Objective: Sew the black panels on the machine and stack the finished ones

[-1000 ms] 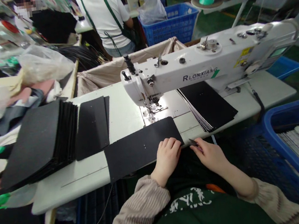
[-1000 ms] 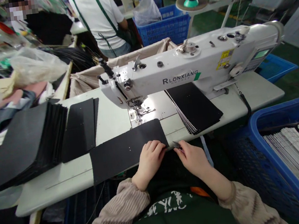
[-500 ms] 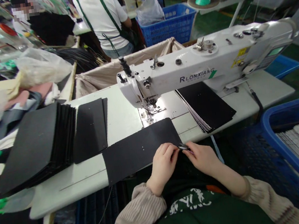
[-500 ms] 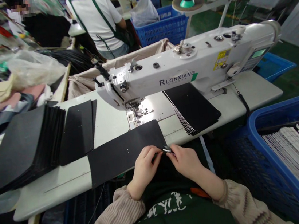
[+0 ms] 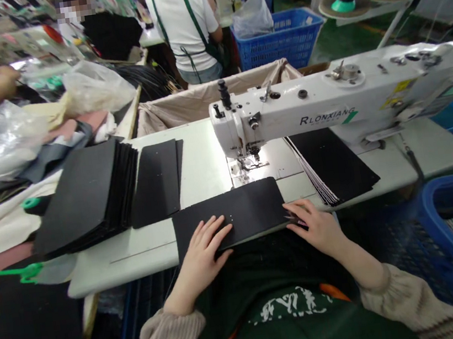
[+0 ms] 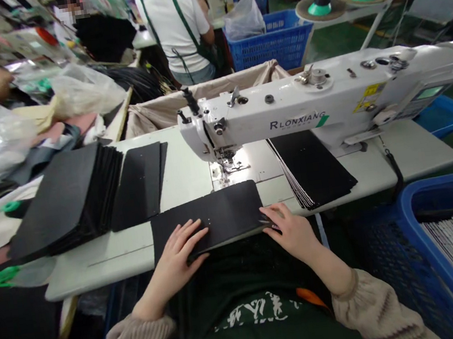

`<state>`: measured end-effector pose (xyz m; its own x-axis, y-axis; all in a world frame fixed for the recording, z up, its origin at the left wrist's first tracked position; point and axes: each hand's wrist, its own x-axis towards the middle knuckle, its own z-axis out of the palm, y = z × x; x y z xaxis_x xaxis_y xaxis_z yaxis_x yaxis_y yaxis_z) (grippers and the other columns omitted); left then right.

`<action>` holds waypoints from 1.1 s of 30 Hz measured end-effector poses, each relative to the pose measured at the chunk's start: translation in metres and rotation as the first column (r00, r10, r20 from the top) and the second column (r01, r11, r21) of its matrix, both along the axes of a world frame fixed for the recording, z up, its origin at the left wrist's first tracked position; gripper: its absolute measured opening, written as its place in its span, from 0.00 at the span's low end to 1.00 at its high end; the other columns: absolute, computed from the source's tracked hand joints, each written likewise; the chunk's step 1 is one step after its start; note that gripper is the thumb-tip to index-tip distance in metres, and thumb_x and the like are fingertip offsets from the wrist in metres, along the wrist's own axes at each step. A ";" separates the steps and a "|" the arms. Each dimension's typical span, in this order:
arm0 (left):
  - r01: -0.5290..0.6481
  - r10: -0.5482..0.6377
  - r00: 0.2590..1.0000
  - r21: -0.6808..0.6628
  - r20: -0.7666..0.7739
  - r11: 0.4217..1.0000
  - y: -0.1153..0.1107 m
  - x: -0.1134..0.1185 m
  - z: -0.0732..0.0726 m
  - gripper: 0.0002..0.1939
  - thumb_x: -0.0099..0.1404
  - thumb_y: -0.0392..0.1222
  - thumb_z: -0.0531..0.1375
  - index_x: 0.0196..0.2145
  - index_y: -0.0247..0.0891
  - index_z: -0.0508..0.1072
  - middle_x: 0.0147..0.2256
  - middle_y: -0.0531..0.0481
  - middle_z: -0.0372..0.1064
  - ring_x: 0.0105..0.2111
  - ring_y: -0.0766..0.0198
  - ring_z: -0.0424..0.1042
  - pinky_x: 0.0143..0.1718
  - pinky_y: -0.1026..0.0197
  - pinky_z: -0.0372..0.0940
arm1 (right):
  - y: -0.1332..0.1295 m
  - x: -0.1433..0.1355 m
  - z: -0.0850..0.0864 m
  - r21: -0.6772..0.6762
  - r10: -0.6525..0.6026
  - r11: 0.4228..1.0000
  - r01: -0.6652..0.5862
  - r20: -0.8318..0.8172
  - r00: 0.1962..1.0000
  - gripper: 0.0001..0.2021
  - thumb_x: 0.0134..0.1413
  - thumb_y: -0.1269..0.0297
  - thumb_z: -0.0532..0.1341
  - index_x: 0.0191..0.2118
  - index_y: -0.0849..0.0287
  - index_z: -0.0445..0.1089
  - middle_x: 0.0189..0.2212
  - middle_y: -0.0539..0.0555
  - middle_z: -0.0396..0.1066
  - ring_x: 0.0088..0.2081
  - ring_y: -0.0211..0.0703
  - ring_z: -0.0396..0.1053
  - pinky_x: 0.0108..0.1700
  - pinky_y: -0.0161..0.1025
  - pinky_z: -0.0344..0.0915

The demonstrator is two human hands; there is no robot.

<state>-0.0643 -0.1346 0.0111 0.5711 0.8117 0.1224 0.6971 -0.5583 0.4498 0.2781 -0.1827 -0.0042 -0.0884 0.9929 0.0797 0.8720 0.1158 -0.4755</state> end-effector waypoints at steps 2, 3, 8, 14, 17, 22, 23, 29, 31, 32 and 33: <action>-0.065 0.064 0.998 -0.074 -0.012 0.995 0.000 -0.033 0.002 0.21 0.68 0.44 0.56 0.58 0.50 0.69 0.61 0.49 0.63 0.64 0.50 0.57 0.66 0.36 0.46 | 0.008 -0.002 0.003 0.010 0.087 0.996 -0.086 -0.047 0.995 0.17 0.62 0.61 0.57 0.55 0.47 0.68 0.60 0.53 0.65 0.46 0.47 0.73 0.42 0.41 0.70; -0.101 0.104 0.994 -0.125 0.019 0.987 -0.001 -0.047 0.006 0.19 0.68 0.44 0.55 0.56 0.51 0.71 0.59 0.51 0.66 0.63 0.51 0.60 0.66 0.37 0.47 | 0.012 -0.002 0.007 0.014 0.121 0.993 -0.120 -0.111 0.986 0.15 0.62 0.63 0.56 0.53 0.48 0.70 0.59 0.52 0.66 0.47 0.46 0.73 0.45 0.41 0.70; -0.399 0.513 0.783 -0.348 0.353 0.848 -0.010 -0.080 0.038 0.10 0.61 0.50 0.64 0.40 0.46 0.79 0.40 0.50 0.77 0.44 0.52 0.75 0.52 0.50 0.68 | 0.031 -0.001 0.035 0.013 0.043 0.999 -0.042 -0.459 0.888 0.11 0.63 0.57 0.56 0.44 0.54 0.72 0.40 0.52 0.76 0.40 0.44 0.74 0.44 0.39 0.69; -0.356 0.783 0.367 -0.701 0.503 0.617 -0.006 -0.059 0.060 0.21 0.53 0.51 0.70 0.42 0.39 0.77 0.34 0.49 0.77 0.31 0.59 0.74 0.30 0.62 0.69 | 0.041 -0.003 0.061 -0.010 -0.090 0.995 0.101 -0.552 0.829 0.12 0.60 0.53 0.59 0.41 0.55 0.73 0.34 0.50 0.74 0.35 0.42 0.71 0.36 0.35 0.68; -0.282 0.829 0.312 -0.788 0.464 0.547 -0.002 -0.052 0.065 0.27 0.51 0.52 0.71 0.46 0.37 0.76 0.34 0.47 0.77 0.30 0.59 0.75 0.28 0.62 0.69 | 0.040 -0.001 0.064 -0.042 -0.127 0.991 0.125 -0.565 0.815 0.13 0.58 0.52 0.61 0.40 0.55 0.74 0.32 0.50 0.73 0.33 0.42 0.70 0.34 0.36 0.68; -0.202 0.843 0.294 -0.833 0.450 0.515 -0.002 -0.050 0.069 0.29 0.51 0.51 0.72 0.48 0.36 0.75 0.33 0.47 0.77 0.27 0.60 0.75 0.27 0.63 0.69 | 0.038 0.001 0.064 -0.077 -0.185 0.982 0.172 -0.576 0.796 0.13 0.56 0.51 0.63 0.40 0.54 0.75 0.31 0.50 0.74 0.31 0.41 0.71 0.32 0.35 0.68; -0.197 0.842 0.292 -0.833 0.454 0.518 -0.002 -0.050 0.069 0.29 0.51 0.50 0.72 0.48 0.36 0.75 0.33 0.46 0.77 0.28 0.60 0.75 0.27 0.63 0.69 | 0.038 0.002 0.063 -0.076 -0.190 0.981 0.179 -0.572 0.798 0.13 0.56 0.51 0.63 0.40 0.54 0.75 0.31 0.50 0.74 0.30 0.41 0.71 0.32 0.35 0.68; -0.227 0.826 0.315 -0.808 0.468 0.544 -0.006 -0.049 0.071 0.29 0.51 0.53 0.71 0.47 0.35 0.75 0.35 0.45 0.78 0.31 0.57 0.76 0.30 0.62 0.69 | 0.038 0.005 0.055 -0.095 -0.219 0.975 0.199 -0.527 0.821 0.16 0.54 0.49 0.63 0.41 0.56 0.75 0.33 0.51 0.75 0.32 0.43 0.71 0.35 0.37 0.69; -0.226 0.814 0.335 -0.798 0.474 0.558 -0.006 -0.048 0.070 0.27 0.52 0.53 0.71 0.46 0.36 0.76 0.36 0.45 0.78 0.31 0.58 0.76 0.30 0.63 0.69 | 0.038 0.004 0.053 -0.108 -0.236 0.972 0.211 -0.509 0.828 0.17 0.54 0.49 0.63 0.41 0.56 0.75 0.34 0.50 0.75 0.33 0.43 0.72 0.37 0.38 0.69; -0.226 0.806 0.352 -0.793 0.476 0.566 -0.005 -0.048 0.071 0.26 0.53 0.54 0.70 0.45 0.36 0.76 0.36 0.45 0.78 0.31 0.58 0.76 0.30 0.63 0.69 | 0.038 0.003 0.053 -0.113 -0.239 0.971 0.211 -0.504 0.830 0.17 0.54 0.48 0.63 0.42 0.56 0.75 0.34 0.50 0.75 0.34 0.44 0.72 0.37 0.38 0.69; -0.232 0.795 0.375 -0.783 0.476 0.578 -0.003 -0.050 0.073 0.25 0.53 0.54 0.70 0.44 0.35 0.77 0.36 0.45 0.78 0.31 0.58 0.75 0.31 0.62 0.69 | 0.038 0.001 0.054 -0.115 -0.233 0.972 0.203 -0.498 0.835 0.18 0.54 0.48 0.63 0.42 0.55 0.75 0.35 0.50 0.75 0.35 0.44 0.72 0.38 0.38 0.70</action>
